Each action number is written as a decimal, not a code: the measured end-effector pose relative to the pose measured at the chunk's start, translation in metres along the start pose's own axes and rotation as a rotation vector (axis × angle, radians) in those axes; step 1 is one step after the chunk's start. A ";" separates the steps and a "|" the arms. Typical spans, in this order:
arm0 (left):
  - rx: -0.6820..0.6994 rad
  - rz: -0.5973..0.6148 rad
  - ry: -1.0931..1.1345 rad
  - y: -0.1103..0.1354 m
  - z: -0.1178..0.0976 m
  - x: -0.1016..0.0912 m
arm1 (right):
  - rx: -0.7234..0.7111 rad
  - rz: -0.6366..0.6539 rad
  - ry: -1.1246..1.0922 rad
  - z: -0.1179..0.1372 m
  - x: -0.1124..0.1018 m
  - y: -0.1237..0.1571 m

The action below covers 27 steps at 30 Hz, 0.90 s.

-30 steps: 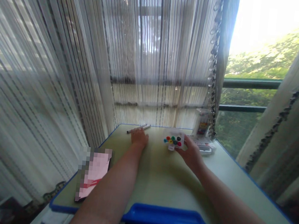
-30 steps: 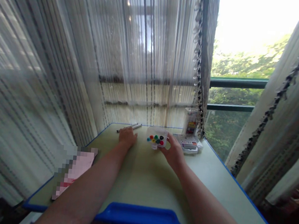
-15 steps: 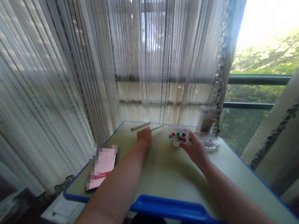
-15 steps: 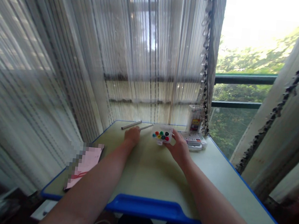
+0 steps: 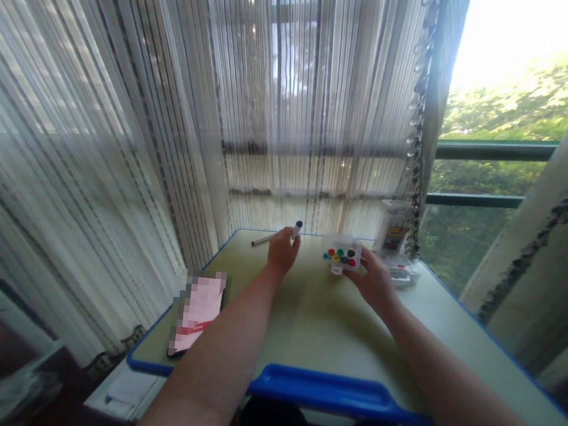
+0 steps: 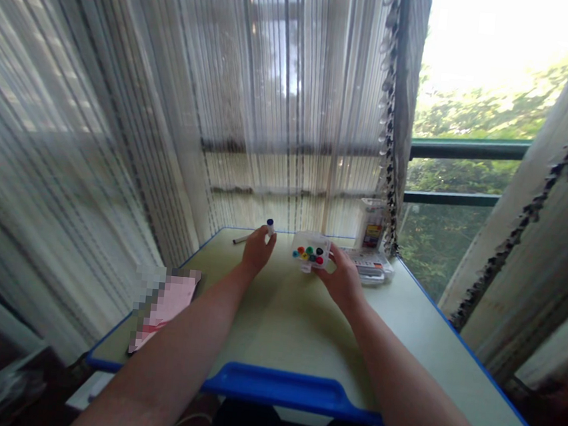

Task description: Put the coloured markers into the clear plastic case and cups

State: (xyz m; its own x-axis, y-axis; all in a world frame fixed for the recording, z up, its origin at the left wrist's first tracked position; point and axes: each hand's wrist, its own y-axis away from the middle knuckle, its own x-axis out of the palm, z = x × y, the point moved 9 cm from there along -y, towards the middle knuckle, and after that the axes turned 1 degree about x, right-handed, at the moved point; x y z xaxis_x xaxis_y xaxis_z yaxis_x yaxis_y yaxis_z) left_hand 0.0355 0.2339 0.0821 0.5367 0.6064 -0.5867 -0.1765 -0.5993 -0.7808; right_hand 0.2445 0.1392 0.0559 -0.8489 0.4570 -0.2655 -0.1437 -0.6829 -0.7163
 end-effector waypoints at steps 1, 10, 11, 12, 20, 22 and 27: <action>0.014 -0.024 0.022 0.000 -0.001 -0.002 | 0.003 -0.002 0.002 0.000 0.000 0.000; -0.222 0.035 -0.029 0.003 0.018 -0.003 | -0.018 -0.005 0.005 0.006 -0.001 -0.001; -0.223 0.032 -0.008 0.003 0.018 -0.003 | -0.017 -0.007 0.004 0.006 -0.002 -0.001; -0.211 0.029 0.021 0.002 0.016 -0.003 | -0.016 -0.009 0.002 0.005 -0.002 -0.001; -0.146 -0.157 0.225 0.000 0.007 -0.018 | -0.028 0.012 -0.018 -0.005 0.003 -0.002; 0.002 -0.270 0.272 0.002 -0.008 -0.034 | -0.025 0.010 -0.022 -0.006 0.004 -0.002; 0.334 -0.387 0.302 0.008 -0.052 -0.062 | -0.020 0.002 -0.033 -0.004 0.003 -0.002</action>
State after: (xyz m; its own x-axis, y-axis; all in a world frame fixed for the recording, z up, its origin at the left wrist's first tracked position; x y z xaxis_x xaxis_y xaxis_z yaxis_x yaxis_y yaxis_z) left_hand 0.0436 0.1640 0.1234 0.8163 0.5430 -0.1970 -0.1450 -0.1375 -0.9798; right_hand 0.2447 0.1445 0.0541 -0.8657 0.4364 -0.2451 -0.1323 -0.6717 -0.7289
